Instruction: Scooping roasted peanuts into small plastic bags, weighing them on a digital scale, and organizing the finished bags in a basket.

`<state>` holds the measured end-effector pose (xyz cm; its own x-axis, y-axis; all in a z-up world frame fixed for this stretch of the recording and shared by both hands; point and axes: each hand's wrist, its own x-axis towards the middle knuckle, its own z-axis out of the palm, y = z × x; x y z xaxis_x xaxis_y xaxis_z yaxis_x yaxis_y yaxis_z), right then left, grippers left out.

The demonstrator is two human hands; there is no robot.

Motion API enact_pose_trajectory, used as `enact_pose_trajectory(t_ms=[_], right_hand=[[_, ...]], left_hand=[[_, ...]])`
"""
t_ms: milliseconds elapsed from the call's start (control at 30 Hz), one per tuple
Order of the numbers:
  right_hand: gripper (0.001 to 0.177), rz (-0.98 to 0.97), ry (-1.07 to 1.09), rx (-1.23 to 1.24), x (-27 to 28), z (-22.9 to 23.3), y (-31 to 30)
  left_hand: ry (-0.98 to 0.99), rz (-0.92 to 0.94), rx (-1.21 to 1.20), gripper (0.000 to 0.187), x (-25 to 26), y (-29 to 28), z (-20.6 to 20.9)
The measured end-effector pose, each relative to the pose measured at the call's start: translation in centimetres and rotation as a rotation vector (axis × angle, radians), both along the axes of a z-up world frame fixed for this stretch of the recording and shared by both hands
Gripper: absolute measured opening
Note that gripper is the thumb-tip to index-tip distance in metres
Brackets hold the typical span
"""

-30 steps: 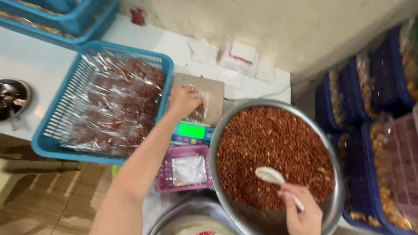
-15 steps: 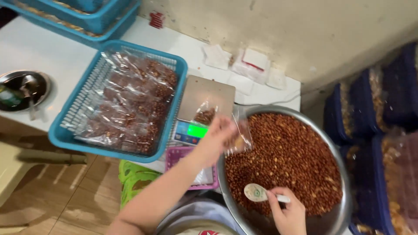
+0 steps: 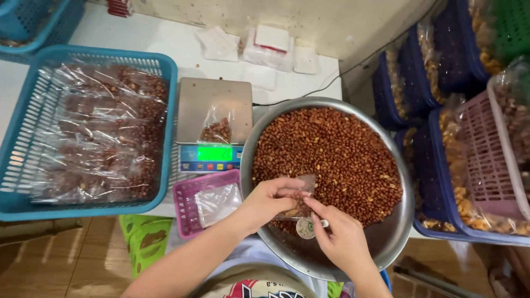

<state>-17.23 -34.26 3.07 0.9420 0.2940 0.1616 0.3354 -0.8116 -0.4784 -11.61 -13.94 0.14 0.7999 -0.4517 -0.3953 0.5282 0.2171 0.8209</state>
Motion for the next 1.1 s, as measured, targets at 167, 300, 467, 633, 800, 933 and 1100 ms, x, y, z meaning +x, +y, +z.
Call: enact_pose_trajectory(t_ms=[167,300,467,633,800,933,1100], right_hand=[[0.034,0.087,0.006,-0.076,-0.3,0.0,-0.5],[0.042,0.019,0.05,-0.101,-0.1,0.0,-0.9],[0.039,0.029,0.155,-0.065,0.3,0.1,-1.5],[0.05,0.03,0.207,-0.094,0.9,1.0,-1.4],[0.054,-0.102,0.28,-0.111,2.0,1.4,-2.5],[0.054,-0.106,0.192,-0.04,2.5,0.9,-3.0],[0.051,-0.395,0.272,0.019,3.2,-0.1,-4.7]], left_hand=[[0.039,-0.018,-0.055,0.048,-0.1,-1.1,-1.6],[-0.009,-0.061,0.049,0.048,-0.1,-1.5,-1.7],[0.072,-0.074,0.091,0.043,0.2,-1.8,-1.3],[0.213,-0.103,0.147,0.037,0.9,-1.7,0.3],[0.222,-0.252,0.184,0.035,1.6,-2.0,1.7],[0.165,-0.153,0.033,0.036,1.4,-1.8,-0.1],[-0.182,0.082,0.356,0.029,7.9,5.9,4.7]])
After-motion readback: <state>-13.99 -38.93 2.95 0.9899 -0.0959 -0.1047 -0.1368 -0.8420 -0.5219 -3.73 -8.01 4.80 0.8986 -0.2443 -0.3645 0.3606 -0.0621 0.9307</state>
